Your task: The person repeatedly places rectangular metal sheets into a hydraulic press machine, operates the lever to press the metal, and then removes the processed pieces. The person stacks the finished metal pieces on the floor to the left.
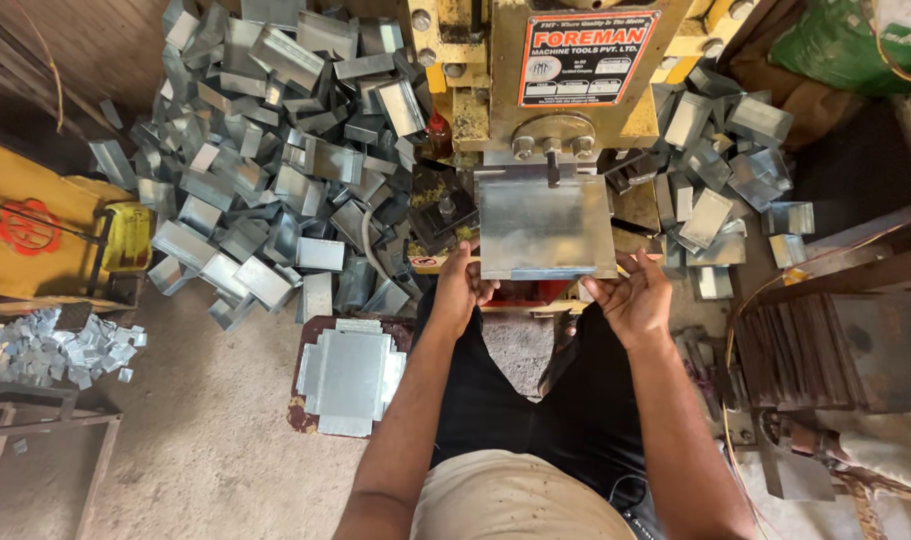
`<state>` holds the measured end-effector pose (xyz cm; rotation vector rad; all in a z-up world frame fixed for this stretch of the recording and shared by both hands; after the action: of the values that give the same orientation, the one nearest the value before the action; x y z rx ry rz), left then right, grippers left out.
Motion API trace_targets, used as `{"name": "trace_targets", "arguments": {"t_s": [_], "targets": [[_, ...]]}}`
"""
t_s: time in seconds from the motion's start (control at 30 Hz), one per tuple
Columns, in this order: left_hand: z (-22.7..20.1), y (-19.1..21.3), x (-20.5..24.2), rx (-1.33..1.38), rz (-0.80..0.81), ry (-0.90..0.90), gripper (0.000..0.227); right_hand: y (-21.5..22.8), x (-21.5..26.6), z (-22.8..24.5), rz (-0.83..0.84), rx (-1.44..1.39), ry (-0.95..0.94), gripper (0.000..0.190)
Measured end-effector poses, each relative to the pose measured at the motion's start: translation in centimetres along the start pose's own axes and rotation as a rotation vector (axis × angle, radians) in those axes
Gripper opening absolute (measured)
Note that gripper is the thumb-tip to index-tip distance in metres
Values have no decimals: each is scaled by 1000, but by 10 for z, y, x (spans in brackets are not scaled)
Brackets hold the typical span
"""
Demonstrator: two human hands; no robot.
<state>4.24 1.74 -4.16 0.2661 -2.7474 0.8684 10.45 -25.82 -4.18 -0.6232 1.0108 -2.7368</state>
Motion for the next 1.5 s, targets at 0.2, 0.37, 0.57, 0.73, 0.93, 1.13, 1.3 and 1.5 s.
{"name": "trace_targets", "arguments": {"t_s": [0.2,0.37,0.57,0.73,0.93,1.13,1.3,1.5], "targets": [[11,7,-4,79,31,22,64,-14,8,5,14,-35,-13,67],[8,10,5,13,65,25,80,-23,2,20,-46,277,-53,72],[-1,-23,12,74,207,-13,65,18,-77,2,303,-38,40,31],[9,-41,22,-109,360,16,77,25,-44,10,-252,-38,160,31],[24,-37,16,-217,260,-6,63,-36,15,-14,95,213,68,22],[17,-16,3,-192,82,-174,55,-48,4,-54,130,326,-14,34],[16,-13,-4,-189,88,-171,60,-29,-17,-69,64,367,58,33],[25,0,8,-337,77,39,55,-20,-19,-76,56,333,69,32]]}}
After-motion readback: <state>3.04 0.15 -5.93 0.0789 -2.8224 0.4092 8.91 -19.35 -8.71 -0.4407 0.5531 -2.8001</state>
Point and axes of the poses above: each hand's wrist, its own x-axis away from the middle knuckle, its own y-axis out of the back of the hand, z = x × y, the point moved 5 cm from there along -x, towards the middle knuckle, and after that the axes turned 4 degrees about z, right-handed, at the moved point
